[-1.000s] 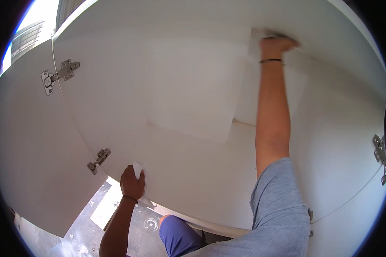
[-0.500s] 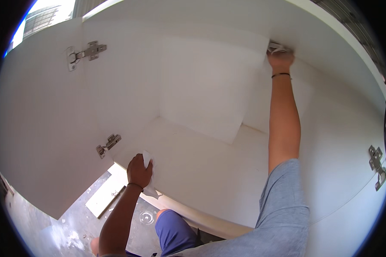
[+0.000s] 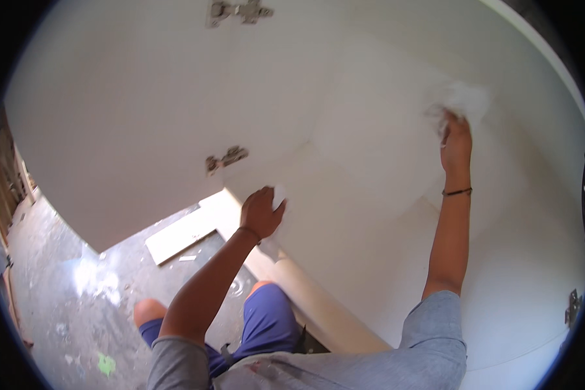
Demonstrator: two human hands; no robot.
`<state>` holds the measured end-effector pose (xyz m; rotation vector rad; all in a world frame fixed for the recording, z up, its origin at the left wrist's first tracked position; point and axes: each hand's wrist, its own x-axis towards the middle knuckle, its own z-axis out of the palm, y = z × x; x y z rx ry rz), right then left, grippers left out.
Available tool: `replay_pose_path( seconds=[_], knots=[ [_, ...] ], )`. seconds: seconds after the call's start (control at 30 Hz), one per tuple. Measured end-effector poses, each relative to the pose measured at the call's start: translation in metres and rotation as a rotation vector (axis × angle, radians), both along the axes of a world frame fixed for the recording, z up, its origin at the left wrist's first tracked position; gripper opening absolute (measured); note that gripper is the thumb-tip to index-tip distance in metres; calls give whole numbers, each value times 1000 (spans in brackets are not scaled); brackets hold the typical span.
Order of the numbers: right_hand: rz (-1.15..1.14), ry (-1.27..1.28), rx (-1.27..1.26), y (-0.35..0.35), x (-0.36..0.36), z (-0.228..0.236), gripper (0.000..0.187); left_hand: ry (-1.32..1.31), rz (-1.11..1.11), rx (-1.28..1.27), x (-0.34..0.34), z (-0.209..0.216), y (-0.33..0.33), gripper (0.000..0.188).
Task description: The person picks up a white cloth from a cluttered workbench, walks to an open wooden cabinet, and wipes the interior surfaces and door hinges with the cloth.
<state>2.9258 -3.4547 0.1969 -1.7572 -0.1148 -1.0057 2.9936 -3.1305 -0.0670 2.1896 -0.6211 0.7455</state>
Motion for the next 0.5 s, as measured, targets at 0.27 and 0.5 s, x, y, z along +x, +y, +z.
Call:
replay_pose_path(
  seconds=[0.27,0.5],
  knots=[
    [394,744,-572,121,9,-99,29,503,-191,-570,-38,26,20,37],
    [588,593,-343,168,31,-122,23,543,-483,-741,-54,70,18,45]
  ],
)
